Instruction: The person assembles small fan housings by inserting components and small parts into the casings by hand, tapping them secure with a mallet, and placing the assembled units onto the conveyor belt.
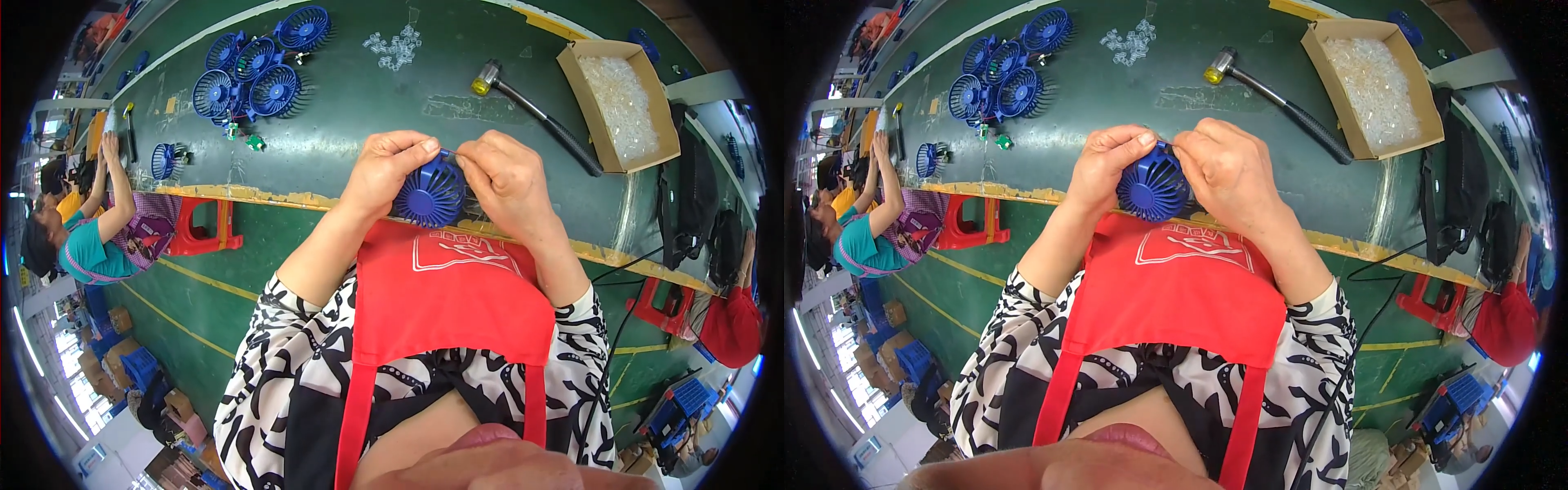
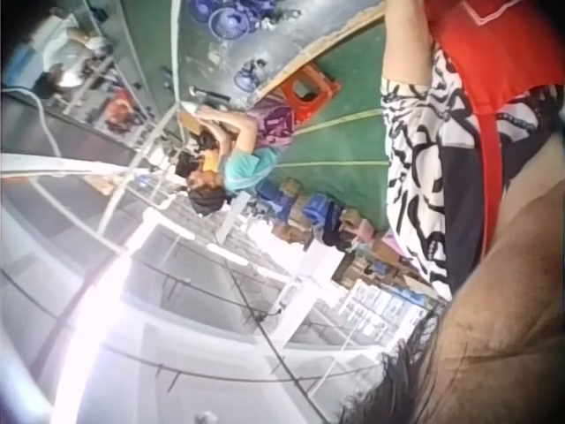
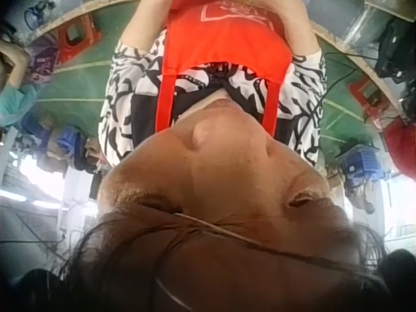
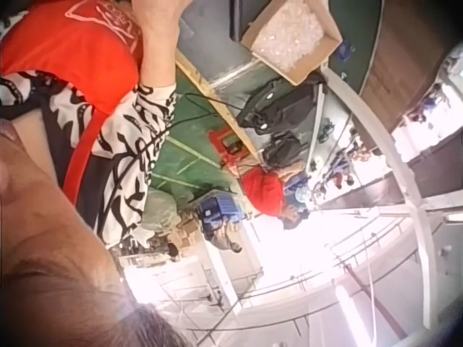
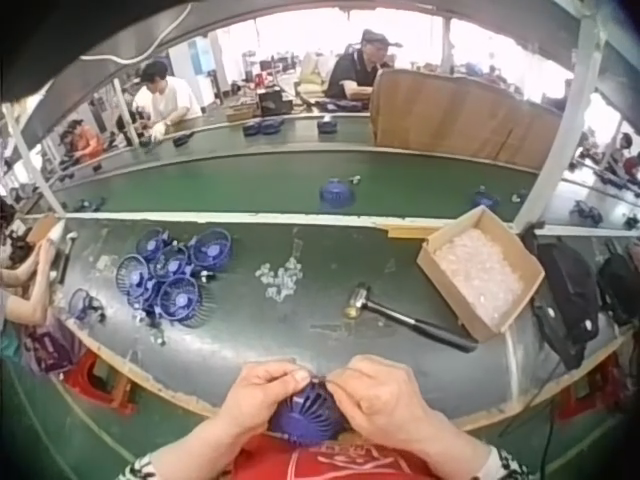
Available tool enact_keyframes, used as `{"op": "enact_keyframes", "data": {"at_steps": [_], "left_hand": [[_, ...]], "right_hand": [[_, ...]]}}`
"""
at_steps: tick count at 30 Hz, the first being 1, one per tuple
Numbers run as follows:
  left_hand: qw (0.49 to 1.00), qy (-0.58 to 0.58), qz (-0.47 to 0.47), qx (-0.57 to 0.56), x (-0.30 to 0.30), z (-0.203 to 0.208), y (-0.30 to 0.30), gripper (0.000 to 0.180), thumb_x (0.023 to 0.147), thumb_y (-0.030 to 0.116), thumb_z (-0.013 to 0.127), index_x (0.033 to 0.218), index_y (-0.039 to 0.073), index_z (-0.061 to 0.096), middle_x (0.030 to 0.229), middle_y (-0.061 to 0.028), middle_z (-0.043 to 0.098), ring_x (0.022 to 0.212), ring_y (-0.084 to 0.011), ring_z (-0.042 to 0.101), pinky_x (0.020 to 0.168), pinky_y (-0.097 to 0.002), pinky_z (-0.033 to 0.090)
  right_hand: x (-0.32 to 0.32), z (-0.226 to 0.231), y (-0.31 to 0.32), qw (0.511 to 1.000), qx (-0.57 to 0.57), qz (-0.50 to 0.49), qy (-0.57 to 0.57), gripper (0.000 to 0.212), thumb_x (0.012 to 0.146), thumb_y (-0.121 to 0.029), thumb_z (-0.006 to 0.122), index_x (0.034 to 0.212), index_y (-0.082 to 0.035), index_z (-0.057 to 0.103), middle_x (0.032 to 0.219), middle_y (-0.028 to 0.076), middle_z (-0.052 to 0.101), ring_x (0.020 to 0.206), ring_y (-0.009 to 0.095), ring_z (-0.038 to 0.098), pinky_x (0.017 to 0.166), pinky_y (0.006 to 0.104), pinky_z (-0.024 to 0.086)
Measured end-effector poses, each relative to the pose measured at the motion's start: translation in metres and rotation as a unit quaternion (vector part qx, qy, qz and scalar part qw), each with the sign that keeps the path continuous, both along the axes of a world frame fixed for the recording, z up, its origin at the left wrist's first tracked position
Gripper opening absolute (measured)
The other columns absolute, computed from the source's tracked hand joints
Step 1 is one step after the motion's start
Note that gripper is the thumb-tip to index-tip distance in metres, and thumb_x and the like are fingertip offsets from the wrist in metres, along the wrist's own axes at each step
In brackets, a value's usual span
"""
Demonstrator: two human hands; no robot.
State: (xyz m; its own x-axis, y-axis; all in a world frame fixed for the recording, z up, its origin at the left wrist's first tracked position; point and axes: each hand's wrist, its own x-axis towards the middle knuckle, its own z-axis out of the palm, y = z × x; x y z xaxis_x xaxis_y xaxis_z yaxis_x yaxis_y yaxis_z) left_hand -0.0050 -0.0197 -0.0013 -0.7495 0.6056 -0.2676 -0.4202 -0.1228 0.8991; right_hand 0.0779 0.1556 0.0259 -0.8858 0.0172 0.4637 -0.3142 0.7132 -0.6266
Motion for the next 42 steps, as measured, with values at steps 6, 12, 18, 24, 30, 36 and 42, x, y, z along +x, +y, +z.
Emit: {"op": "enact_keyframes", "data": {"at_steps": [6, 12, 18, 24, 30, 36, 42], "left_hand": [[0.998, -0.050, -0.015, 0.020, -0.003, -0.006, 0.003, 0.016, 0.090, 0.012, 0.066, 0.092, -0.002, 0.071, 0.081, -0.0038, 0.069, 0.073, -0.0077, 0.062, 0.067, -0.0221, 0.050], [0.995, -0.016, -0.074, -0.069, -0.011, -0.015, 0.026, 0.019, 0.089, 0.017, 0.068, 0.090, -0.002, 0.071, 0.077, -0.0030, 0.068, 0.066, -0.0068, 0.059, 0.060, -0.0222, 0.047], [0.965, 0.134, -0.074, -0.213, -0.067, -0.019, 0.048, 0.021, 0.084, 0.018, 0.074, 0.075, 0.001, 0.065, 0.066, -0.0024, 0.063, 0.059, -0.0069, 0.056, 0.052, -0.0257, 0.045], [0.779, 0.547, 0.068, -0.298, -0.031, -0.018, 0.020, 0.057, 0.076, 0.043, 0.075, 0.109, -0.002, 0.064, 0.114, -0.0175, 0.063, 0.110, -0.0330, 0.055, 0.095, -0.0428, 0.042], [0.765, 0.543, 0.042, -0.344, 0.005, -0.022, 0.005, 0.096, 0.062, 0.040, 0.086, 0.133, -0.005, 0.040, 0.128, -0.0205, 0.051, 0.120, -0.0378, 0.046, 0.102, -0.0473, 0.033], [0.775, 0.528, 0.063, -0.342, 0.007, -0.023, 0.010, 0.100, 0.060, 0.035, 0.087, 0.135, -0.005, 0.035, 0.124, -0.0203, 0.053, 0.118, -0.0366, 0.047, 0.101, -0.0468, 0.032], [0.765, 0.535, 0.064, -0.352, 0.009, -0.026, 0.008, 0.101, 0.059, 0.035, 0.088, 0.134, -0.006, 0.035, 0.122, -0.0196, 0.054, 0.116, -0.0358, 0.048, 0.100, -0.0472, 0.032]], "right_hand": [[0.001, -0.007, 0.005, 0.999, -0.023, 0.018, -0.022, 0.006, 0.078, -0.001, 0.067, 0.083, -0.004, 0.066, 0.071, 0.009, 0.058, 0.067, 0.028, 0.061, 0.058, 0.0378, 0.048], [0.002, -0.017, 0.017, 0.995, -0.055, -0.006, -0.087, 0.006, 0.080, -0.006, 0.067, 0.085, -0.003, 0.067, 0.076, 0.011, 0.061, 0.069, 0.030, 0.061, 0.061, 0.0384, 0.049], [-0.015, -0.019, 0.057, 0.957, 0.203, -0.206, 0.006, 0.024, 0.082, -0.013, 0.068, 0.103, -0.002, 0.065, 0.103, 0.012, 0.063, 0.097, 0.032, 0.057, 0.080, 0.0411, 0.048], [-0.005, -0.039, 0.074, 0.936, 0.268, -0.195, -0.120, 0.018, 0.081, -0.012, 0.066, 0.093, 0.000, 0.061, 0.090, 0.013, 0.059, 0.087, 0.032, 0.057, 0.074, 0.0434, 0.048], [0.004, -0.013, 0.043, 0.991, 0.034, -0.115, -0.066, 0.019, 0.082, -0.002, 0.065, 0.096, 0.000, 0.052, 0.090, 0.018, 0.059, 0.079, 0.039, 0.061, 0.065, 0.0440, 0.048], [0.010, -0.013, 0.020, 0.991, 0.084, -0.072, -0.070, 0.024, 0.086, -0.006, 0.063, 0.108, -0.001, 0.053, 0.081, 0.019, 0.061, 0.066, 0.040, 0.061, 0.058, 0.0458, 0.050], [0.013, 0.007, 0.021, 0.990, 0.091, -0.105, -0.019, 0.035, 0.087, -0.005, 0.062, 0.120, 0.001, 0.053, 0.084, 0.019, 0.062, 0.071, 0.037, 0.061, 0.063, 0.0414, 0.051]]}}
